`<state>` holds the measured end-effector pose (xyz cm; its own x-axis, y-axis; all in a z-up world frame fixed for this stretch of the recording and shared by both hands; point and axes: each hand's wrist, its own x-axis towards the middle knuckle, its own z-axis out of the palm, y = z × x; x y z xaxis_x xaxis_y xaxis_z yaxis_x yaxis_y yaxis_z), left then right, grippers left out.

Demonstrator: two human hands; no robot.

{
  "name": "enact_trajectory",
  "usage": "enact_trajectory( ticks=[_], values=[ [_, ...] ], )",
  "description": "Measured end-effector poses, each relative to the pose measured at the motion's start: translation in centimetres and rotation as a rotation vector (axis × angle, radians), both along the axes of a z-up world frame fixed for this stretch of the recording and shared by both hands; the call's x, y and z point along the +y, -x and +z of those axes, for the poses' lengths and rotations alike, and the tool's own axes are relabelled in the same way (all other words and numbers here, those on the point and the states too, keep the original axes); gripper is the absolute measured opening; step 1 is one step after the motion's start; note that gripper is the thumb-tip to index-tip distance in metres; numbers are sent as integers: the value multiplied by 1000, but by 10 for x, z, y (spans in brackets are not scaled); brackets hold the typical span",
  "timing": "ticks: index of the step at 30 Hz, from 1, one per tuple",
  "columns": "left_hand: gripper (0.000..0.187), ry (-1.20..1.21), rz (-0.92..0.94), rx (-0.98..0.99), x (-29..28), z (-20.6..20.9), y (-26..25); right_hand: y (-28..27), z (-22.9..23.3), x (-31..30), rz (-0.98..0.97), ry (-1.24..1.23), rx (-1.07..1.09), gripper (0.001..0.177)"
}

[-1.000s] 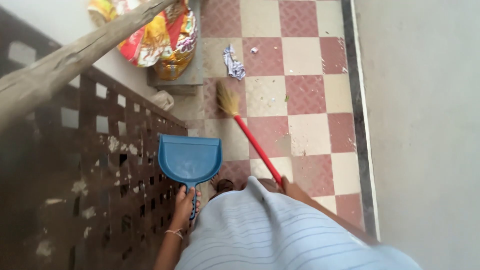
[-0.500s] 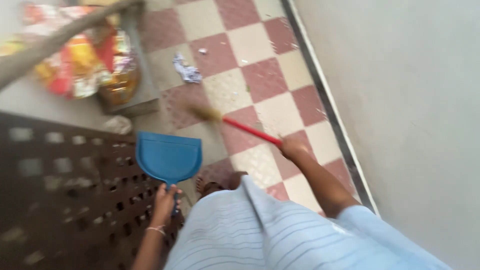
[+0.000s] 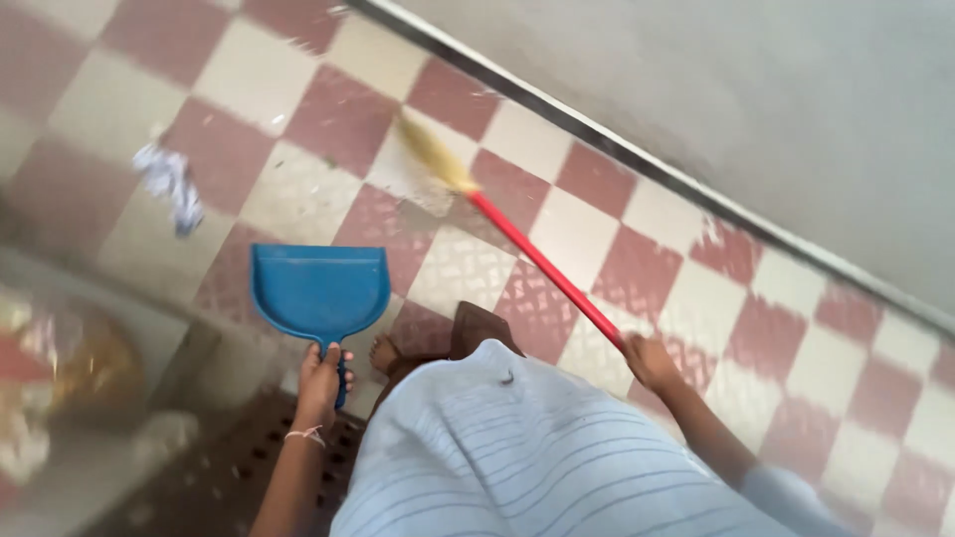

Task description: Sweeping a tiled floor using a broom and a blue dustpan.

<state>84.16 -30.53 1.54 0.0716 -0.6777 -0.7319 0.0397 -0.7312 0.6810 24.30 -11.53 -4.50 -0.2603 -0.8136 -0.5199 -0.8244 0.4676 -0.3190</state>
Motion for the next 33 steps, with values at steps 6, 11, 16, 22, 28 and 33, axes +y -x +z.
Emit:
enact_trajectory(
  ticks=[6, 11, 16, 22, 28, 33],
  values=[
    [17, 103, -193, -20, -46, -8, -21, -60, -29, 163, -402, -144, 198, 51],
    [16, 111, -294, -2, -56, -2, -43, -118, -87, 132, -476, -258, 215, 29],
    [15, 83, -271, -13, -52, -3, -76, -229, -72, 56, -265, -285, 49, 36],
    [16, 95, -237, -16, -51, -12, -90, -236, -54, -32, -58, -133, 81, 38],
    [16, 89, -251, 34, -40, -25, -92, -172, -21, 67, -513, 96, -605, 69],
    [17, 57, -188, 55, -27, -26, -96, -184, -11, 185, -880, 264, -874, 35]
  ],
)
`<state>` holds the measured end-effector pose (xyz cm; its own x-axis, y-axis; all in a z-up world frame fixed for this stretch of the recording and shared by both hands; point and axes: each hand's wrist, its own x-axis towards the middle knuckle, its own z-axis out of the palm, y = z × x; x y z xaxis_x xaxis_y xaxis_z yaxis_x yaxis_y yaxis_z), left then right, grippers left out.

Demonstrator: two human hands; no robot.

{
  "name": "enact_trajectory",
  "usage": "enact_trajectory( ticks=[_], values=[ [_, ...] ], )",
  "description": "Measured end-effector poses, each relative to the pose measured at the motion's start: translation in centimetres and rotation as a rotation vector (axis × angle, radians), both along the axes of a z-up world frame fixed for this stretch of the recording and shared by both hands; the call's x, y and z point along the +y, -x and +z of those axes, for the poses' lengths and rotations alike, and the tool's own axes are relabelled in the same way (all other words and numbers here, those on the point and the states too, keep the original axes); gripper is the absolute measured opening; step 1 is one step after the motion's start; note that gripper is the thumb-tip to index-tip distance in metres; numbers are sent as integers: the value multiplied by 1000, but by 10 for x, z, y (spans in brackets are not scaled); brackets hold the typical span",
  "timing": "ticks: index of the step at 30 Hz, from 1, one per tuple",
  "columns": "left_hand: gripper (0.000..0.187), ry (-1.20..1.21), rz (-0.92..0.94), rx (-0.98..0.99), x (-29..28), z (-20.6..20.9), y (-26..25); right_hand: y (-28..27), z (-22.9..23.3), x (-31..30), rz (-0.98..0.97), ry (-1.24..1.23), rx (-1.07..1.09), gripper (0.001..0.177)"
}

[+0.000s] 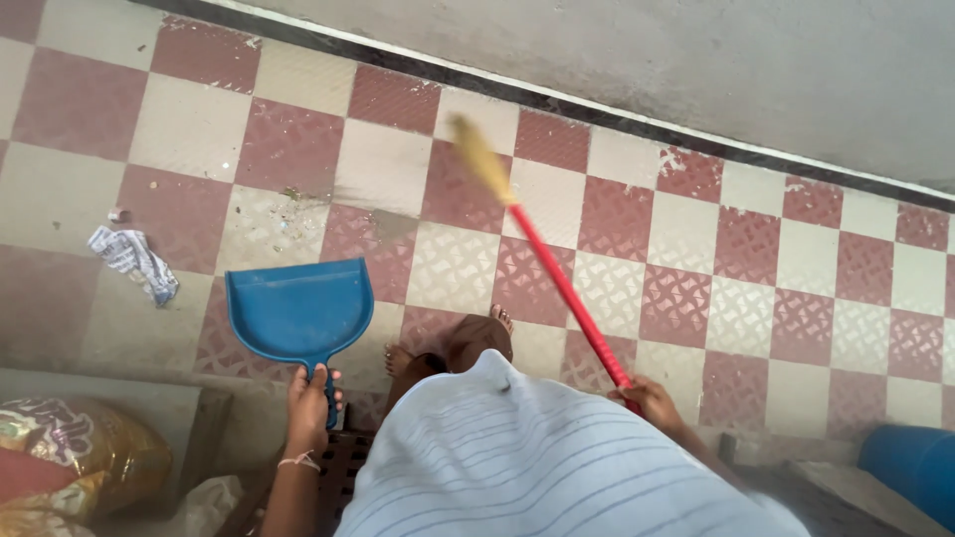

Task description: Sweeping a tiled floor using a broom and a blue dustpan.

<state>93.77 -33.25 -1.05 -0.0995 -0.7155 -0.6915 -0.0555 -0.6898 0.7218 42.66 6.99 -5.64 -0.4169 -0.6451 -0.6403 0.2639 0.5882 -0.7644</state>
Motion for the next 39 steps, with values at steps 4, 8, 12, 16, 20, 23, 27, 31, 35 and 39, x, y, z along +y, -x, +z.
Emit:
enact_trajectory(
  ticks=[4, 8, 12, 16, 20, 23, 27, 31, 35, 39],
  values=[
    [15, 8, 55, 17, 7, 2, -16, 26, -60, -15, -358, -351, -318, 29],
    [15, 43, 96, -21, 12, 2, -38, 40, -193, -156, -288, -213, -687, 24],
    [14, 35, 142, -87, 15, 20, -54, -75, -125, -237, -21, -414, -476, 11],
    [16, 15, 152, -116, 11, 36, -45, -104, -105, -284, 264, -530, -193, 9],
    [17, 27, 140, -33, 8, 13, -43, -55, -76, -302, 398, -266, -211, 18],
    [16, 46, 129, 17, 2, 0, -42, -39, -9, -268, 214, -208, -229, 35],
    [16, 38, 146, 45, -8, -7, -38, 20, -7, -153, 463, -279, 332, 28],
    [14, 26, 200, 25, -7, -10, -43, 13, 37, -121, 391, -617, 300, 24],
    [14, 13, 232, 36, -2, -16, -53, -17, 36, -161, 995, -573, 450, 35],
    [13, 4, 217, -9, 0, 1, -56, -102, 27, -248, 1074, -527, 385, 48]
  ],
)
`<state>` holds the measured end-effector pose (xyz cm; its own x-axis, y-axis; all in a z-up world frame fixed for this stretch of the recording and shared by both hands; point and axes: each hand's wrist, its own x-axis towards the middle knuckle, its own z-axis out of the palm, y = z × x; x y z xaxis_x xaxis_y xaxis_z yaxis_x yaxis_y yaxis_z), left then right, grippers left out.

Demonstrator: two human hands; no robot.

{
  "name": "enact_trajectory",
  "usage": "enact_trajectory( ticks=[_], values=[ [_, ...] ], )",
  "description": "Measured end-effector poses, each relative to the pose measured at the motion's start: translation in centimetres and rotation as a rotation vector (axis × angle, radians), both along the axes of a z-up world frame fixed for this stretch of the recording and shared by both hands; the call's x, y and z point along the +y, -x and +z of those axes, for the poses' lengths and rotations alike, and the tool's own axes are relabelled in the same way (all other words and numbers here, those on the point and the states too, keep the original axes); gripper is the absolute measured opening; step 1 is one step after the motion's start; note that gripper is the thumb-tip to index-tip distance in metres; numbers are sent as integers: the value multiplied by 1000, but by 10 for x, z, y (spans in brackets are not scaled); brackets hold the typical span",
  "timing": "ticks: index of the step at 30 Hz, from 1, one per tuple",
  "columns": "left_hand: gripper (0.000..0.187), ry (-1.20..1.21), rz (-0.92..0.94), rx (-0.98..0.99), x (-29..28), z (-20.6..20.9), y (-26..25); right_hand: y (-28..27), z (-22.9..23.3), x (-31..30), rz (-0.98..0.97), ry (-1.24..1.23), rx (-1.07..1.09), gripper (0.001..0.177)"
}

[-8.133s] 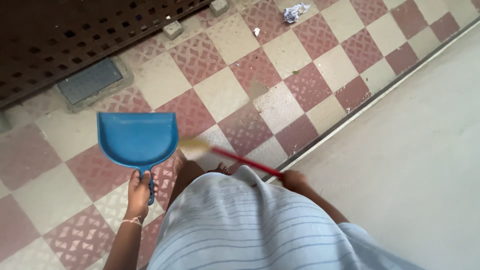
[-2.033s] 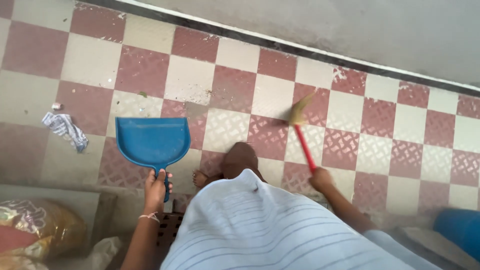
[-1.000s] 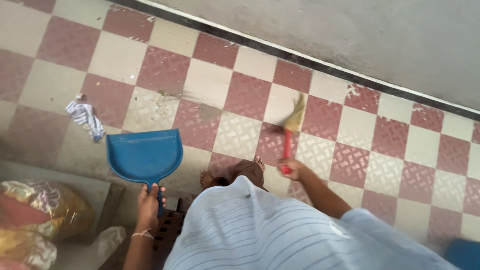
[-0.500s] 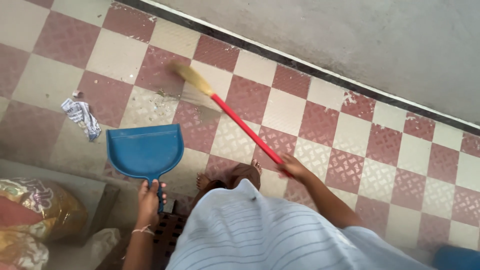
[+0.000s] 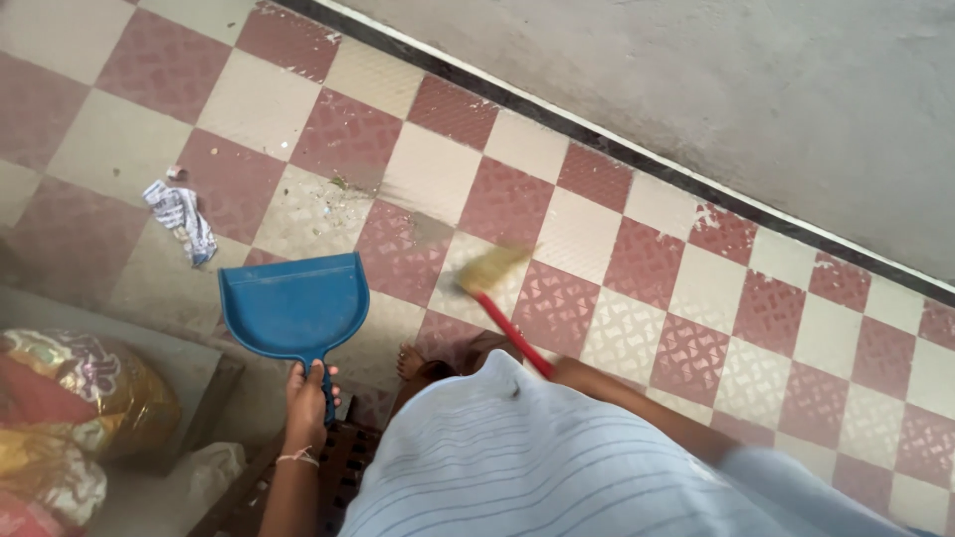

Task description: Sweeping a tiled floor using a broom and a blue dustpan.

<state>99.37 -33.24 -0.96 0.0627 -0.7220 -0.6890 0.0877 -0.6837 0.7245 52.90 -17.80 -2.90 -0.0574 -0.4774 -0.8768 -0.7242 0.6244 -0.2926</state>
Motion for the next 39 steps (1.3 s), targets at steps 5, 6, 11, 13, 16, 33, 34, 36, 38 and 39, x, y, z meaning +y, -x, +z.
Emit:
enact_trajectory(
  ticks=[5, 6, 11, 13, 16, 33, 34, 36, 38, 39],
  values=[
    [15, 33, -29, 3, -2, -2, -11, -61, -46, -101, -76, 370, -335, 32],
    [17, 44, -42, -6, -4, 1, -11, -61, -53, -118, -412, 36, -277, 21],
    [15, 84, -34, 35, -18, -1, -6, 4, -9, -87, -579, 160, -416, 13],
    [15, 110, -16, 83, -22, -15, -8, 21, 23, -49, -487, 247, -373, 18],
    [15, 97, -13, 70, -20, -24, -10, 31, 60, 20, -513, 30, -162, 21],
    [13, 31, -69, 25, -30, 15, -6, -92, -66, -132, -426, -129, -491, 15],
    [13, 31, -88, 23, -33, 13, -6, -74, -71, -116, -445, -124, -494, 15],
    [12, 61, -117, 52, -44, 6, 3, -30, -78, -81, -422, 22, -532, 12],
    [12, 41, -143, 65, -51, 14, 17, 7, -28, -32, -458, 91, -384, 14],
    [12, 24, -139, 65, -56, 17, 23, 23, -3, -9, -462, 148, -247, 20]
  ],
)
